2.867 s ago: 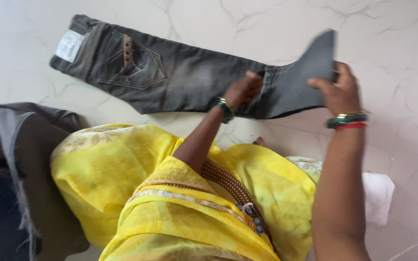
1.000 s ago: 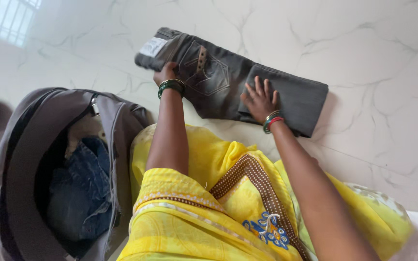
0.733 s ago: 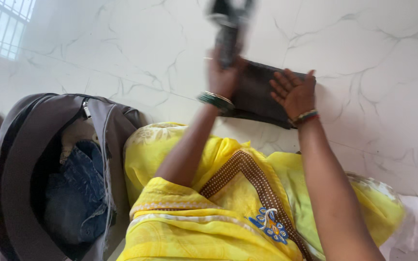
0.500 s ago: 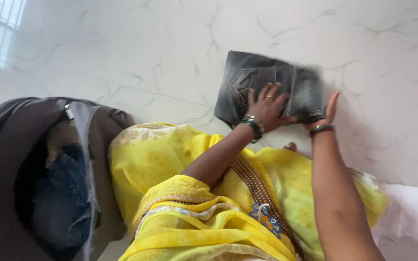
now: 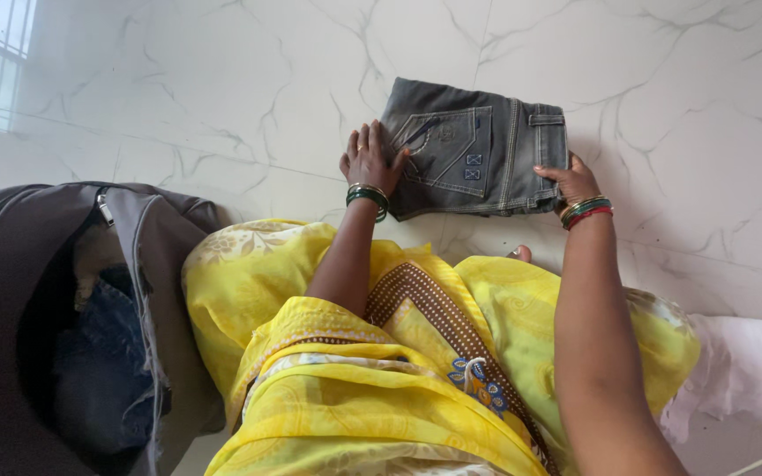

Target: The person folds a pair of jeans by flattening the legs, folding them in half lengthwise, and then folding them multiple times into a compact bundle before placing it into a bag.

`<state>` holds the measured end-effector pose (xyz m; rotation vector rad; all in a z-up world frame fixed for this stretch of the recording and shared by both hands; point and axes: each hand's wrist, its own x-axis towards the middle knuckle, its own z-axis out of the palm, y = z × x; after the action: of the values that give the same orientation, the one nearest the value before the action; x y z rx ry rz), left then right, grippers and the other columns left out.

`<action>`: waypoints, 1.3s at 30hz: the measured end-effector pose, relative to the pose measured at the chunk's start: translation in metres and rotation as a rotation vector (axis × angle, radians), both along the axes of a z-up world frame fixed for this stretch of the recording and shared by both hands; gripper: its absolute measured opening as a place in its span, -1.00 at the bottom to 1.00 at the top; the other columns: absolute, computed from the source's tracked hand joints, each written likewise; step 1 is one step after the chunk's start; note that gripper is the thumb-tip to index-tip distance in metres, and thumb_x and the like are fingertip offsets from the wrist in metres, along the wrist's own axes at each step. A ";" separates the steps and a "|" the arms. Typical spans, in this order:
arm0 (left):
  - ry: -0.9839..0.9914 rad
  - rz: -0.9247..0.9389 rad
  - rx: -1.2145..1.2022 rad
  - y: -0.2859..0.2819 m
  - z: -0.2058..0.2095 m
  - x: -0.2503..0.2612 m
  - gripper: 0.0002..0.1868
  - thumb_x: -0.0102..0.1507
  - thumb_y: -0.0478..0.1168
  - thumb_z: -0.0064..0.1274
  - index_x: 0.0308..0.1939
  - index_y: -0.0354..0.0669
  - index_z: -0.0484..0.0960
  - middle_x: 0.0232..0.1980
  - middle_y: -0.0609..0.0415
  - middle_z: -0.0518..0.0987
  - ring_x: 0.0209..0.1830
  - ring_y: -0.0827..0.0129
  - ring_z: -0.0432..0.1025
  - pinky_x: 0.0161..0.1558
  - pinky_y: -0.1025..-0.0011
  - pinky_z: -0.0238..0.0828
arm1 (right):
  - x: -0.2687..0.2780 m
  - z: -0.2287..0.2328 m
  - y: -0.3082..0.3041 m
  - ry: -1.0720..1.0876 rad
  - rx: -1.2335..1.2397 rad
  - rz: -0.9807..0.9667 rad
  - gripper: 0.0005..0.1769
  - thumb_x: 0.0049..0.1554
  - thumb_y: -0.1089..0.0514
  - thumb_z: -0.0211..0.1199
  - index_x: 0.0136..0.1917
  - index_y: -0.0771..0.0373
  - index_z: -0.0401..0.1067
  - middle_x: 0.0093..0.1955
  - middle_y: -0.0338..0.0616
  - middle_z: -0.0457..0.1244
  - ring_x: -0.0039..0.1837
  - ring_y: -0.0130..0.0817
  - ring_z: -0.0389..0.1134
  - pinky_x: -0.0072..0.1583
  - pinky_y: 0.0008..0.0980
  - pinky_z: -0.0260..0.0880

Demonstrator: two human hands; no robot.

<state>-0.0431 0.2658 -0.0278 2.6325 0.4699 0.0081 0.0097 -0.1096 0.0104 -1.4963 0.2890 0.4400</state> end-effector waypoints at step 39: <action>-0.361 0.234 -0.293 0.085 0.084 0.004 -0.55 0.36 0.20 0.01 0.29 0.26 0.56 0.48 -0.07 0.42 0.43 0.03 0.37 0.37 0.09 0.33 | 0.012 -0.035 0.236 0.156 0.327 0.047 -0.42 0.07 0.35 0.38 0.33 0.16 0.31 0.19 -0.08 0.35 0.22 -0.13 0.40 0.25 0.02 0.46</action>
<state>-0.0387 0.3506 0.0560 2.2123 0.5970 0.4458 0.0212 0.1264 -0.0249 -1.1537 0.2898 0.6130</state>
